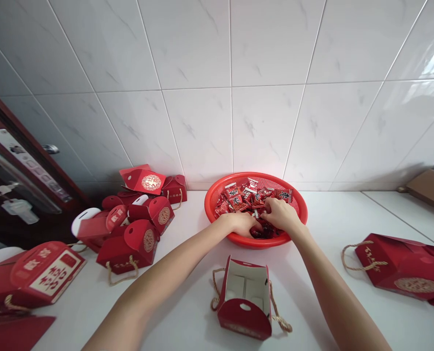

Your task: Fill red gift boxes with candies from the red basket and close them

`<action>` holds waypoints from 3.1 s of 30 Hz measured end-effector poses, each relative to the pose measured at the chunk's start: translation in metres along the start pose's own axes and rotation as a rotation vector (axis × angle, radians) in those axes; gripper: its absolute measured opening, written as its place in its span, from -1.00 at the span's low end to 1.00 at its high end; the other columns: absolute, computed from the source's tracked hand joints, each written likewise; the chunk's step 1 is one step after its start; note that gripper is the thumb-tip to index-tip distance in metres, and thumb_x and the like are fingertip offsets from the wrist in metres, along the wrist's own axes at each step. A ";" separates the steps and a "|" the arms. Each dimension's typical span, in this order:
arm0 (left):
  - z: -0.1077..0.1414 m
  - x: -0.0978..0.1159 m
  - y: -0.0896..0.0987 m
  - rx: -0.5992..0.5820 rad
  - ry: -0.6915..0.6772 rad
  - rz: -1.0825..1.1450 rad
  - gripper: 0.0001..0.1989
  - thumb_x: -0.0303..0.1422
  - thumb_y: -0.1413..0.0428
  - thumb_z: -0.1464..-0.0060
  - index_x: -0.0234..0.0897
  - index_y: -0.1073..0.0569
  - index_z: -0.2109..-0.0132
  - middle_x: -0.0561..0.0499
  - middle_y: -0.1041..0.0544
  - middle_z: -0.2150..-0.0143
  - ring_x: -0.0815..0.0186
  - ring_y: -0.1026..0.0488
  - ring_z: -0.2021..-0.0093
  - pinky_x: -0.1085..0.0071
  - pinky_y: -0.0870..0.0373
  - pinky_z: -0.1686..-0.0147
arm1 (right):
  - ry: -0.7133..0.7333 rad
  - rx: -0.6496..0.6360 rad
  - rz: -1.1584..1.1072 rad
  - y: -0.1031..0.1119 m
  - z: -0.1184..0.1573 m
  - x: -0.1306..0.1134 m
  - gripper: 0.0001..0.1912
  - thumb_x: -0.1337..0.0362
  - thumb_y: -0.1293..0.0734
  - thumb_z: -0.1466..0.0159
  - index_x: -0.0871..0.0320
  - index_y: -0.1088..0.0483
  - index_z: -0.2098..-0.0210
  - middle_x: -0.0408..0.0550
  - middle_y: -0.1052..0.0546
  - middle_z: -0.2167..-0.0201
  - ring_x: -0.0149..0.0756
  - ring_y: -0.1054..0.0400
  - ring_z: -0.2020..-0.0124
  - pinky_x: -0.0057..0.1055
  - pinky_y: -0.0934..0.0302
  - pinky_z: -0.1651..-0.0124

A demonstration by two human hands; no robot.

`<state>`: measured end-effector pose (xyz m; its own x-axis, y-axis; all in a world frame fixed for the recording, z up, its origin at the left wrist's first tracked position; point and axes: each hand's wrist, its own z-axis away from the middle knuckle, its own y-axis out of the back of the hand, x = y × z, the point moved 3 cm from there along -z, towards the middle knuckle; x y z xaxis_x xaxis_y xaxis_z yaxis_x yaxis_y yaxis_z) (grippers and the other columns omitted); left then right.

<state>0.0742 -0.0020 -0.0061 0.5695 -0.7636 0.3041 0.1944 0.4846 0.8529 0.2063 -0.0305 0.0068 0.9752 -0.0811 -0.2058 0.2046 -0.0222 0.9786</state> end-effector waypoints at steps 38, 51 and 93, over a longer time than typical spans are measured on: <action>-0.009 -0.006 0.000 -0.072 -0.117 0.244 -0.43 -0.32 -0.25 0.04 -0.13 -0.54 -0.18 -0.03 -0.61 -0.09 0.12 -0.54 -0.04 0.30 -0.45 -0.03 | 0.036 0.001 -0.044 0.000 0.000 -0.001 -0.99 0.33 -0.32 -0.27 0.11 -0.40 0.30 -0.01 -0.59 0.29 -0.14 -0.49 0.22 -0.37 0.00 0.40; -0.008 -0.001 0.004 0.009 -0.067 0.196 -0.75 -0.35 -0.18 -0.01 -0.26 -0.59 0.13 -0.02 -0.62 0.26 0.14 -0.54 0.21 0.34 -0.42 0.23 | 0.048 0.001 -0.044 0.000 0.000 -0.001 -0.96 0.35 -0.32 -0.27 0.12 -0.42 0.28 -0.01 -0.59 0.29 -0.16 -0.48 0.23 -0.37 -0.02 0.39; 0.032 -0.018 0.012 0.639 0.054 1.398 -0.73 -0.37 -0.24 -0.18 -0.31 -0.54 -0.02 -0.08 -0.67 0.11 0.20 -0.61 0.10 0.29 -0.55 0.08 | 0.215 -0.049 -1.309 0.010 -0.001 0.006 -0.51 0.04 -0.56 0.04 0.16 -0.45 0.22 -0.15 -0.56 0.46 -0.30 -0.45 0.42 -0.28 -0.38 0.21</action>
<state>0.0408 0.0041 0.0120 0.0291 0.1538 0.9877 -0.8591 0.5090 -0.0539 0.2143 -0.0307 0.0155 0.0497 0.1304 -0.9902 0.9955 0.0735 0.0597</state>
